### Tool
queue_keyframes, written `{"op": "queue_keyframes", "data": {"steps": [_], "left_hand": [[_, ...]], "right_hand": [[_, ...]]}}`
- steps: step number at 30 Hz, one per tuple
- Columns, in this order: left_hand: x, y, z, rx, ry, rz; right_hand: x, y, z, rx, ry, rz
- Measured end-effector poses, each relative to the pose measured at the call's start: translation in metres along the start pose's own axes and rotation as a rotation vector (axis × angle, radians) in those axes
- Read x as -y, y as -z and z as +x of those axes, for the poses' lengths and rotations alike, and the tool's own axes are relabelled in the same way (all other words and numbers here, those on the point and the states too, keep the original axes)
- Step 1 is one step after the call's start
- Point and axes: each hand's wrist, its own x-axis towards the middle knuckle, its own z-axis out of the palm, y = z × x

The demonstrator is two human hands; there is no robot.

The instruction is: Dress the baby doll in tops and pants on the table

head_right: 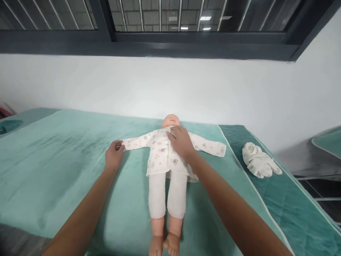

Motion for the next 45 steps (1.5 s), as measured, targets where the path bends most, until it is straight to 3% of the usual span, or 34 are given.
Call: {"op": "queue_keyframes", "data": {"steps": [10,17,20,24,26,29,31,35,39,45], "left_hand": [[-0.006,0.001,-0.004,-0.022,-0.004,-0.038],[-0.008,0.006,-0.016,-0.103,-0.187,0.146],[-0.015,0.007,-0.026,-0.123,-0.287,0.217],[-0.03,0.003,-0.043,-0.101,-0.301,0.091],[-0.039,-0.002,-0.054,0.04,-0.197,-0.064],[-0.056,-0.014,-0.069,0.31,0.102,-0.425],[-0.068,-0.023,-0.074,0.455,0.268,-0.634],[-0.088,-0.044,-0.073,0.716,0.439,-0.884],[-0.096,-0.067,-0.063,0.799,0.579,-1.043],[-0.101,-0.087,-0.049,0.829,0.577,-1.122]], "right_hand": [[0.005,0.003,-0.139,0.081,0.192,-0.01],[-0.007,0.026,-0.184,0.11,0.178,0.11],[-0.024,0.034,-0.176,-0.02,0.065,0.22],[-0.056,0.03,-0.135,-0.283,-0.349,0.551],[-0.07,0.023,-0.112,-0.247,-0.506,0.836],[-0.082,0.014,-0.085,-0.12,-0.595,1.118],[-0.083,0.011,-0.073,-0.038,-0.618,1.182],[-0.075,0.008,-0.057,0.186,-0.674,1.22],[-0.063,0.001,-0.048,0.312,-0.678,1.27],[-0.059,-0.004,-0.038,0.281,-0.649,1.285]]}}
